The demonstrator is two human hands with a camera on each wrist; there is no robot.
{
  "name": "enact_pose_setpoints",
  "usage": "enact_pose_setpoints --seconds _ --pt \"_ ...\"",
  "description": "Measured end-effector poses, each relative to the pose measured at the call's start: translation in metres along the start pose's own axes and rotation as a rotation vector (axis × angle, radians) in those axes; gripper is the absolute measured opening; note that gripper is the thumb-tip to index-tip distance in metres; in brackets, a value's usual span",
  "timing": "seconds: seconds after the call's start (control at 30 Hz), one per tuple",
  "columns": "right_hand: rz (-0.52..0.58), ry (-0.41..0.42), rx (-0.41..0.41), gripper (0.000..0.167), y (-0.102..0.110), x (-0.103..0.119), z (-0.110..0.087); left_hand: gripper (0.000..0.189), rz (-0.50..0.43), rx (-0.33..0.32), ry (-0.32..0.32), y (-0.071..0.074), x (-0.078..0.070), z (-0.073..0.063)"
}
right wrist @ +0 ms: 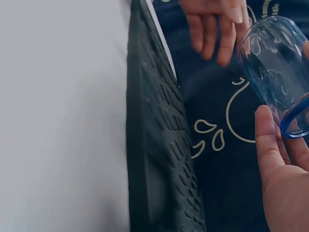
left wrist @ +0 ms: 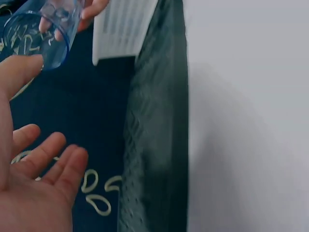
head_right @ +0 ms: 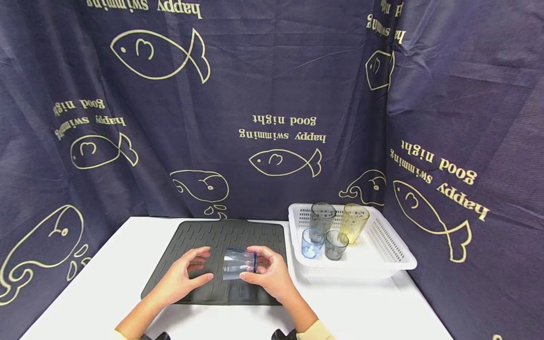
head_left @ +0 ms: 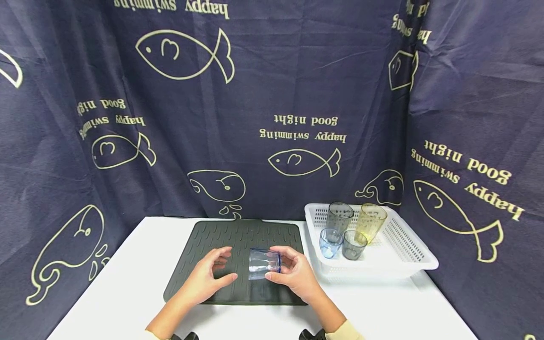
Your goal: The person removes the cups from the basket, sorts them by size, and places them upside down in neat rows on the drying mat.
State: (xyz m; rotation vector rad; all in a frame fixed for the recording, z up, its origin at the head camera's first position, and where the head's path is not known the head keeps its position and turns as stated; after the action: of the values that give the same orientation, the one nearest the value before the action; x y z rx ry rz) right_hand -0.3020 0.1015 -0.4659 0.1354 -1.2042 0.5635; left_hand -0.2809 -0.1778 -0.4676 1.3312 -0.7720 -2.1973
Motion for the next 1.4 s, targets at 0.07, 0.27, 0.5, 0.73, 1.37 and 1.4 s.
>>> enact_pose_setpoints --seconds 0.07,0.27,0.5,0.73,1.37,1.4 --pt "-0.008 -0.019 -0.002 0.068 -0.002 -0.005 0.002 0.066 0.056 -0.008 0.027 0.005 0.006 -0.004" --pt "-0.029 -0.032 -0.003 0.067 -0.007 -0.017 0.007 0.059 0.23 -0.061 0.06 0.021 0.023 -0.015" --pt "-0.019 -0.062 -0.056 0.069 -0.013 -0.026 0.014 0.053 0.339 -0.101 0.071 0.035 0.047 -0.025" --pt "-0.004 -0.053 -0.113 0.065 -0.018 -0.034 0.022 0.06 0.426 -0.068 0.14 0.051 0.068 -0.032" --pt "-0.01 -0.054 -0.13 0.066 -0.032 -0.044 0.038 0.095 0.588 0.234 0.259 0.071 0.094 -0.042" --pt "-0.013 -0.05 -0.132 0.065 -0.032 -0.045 0.038 0.095 0.599 0.236 0.26 0.07 0.094 -0.042"
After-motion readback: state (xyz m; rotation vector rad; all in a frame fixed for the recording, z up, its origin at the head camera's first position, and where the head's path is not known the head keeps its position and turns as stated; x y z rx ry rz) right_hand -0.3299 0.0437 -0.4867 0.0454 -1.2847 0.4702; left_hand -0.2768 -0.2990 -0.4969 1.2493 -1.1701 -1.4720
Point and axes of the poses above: each hand's wrist, its own z-axis towards the middle knuckle, its own y-axis out of the back of the hand, x = y × z, the point moved 1 cm from there along z, towards the middle knuckle, and after that the axes turned 12 degrees about z, right-handed, at the moved point
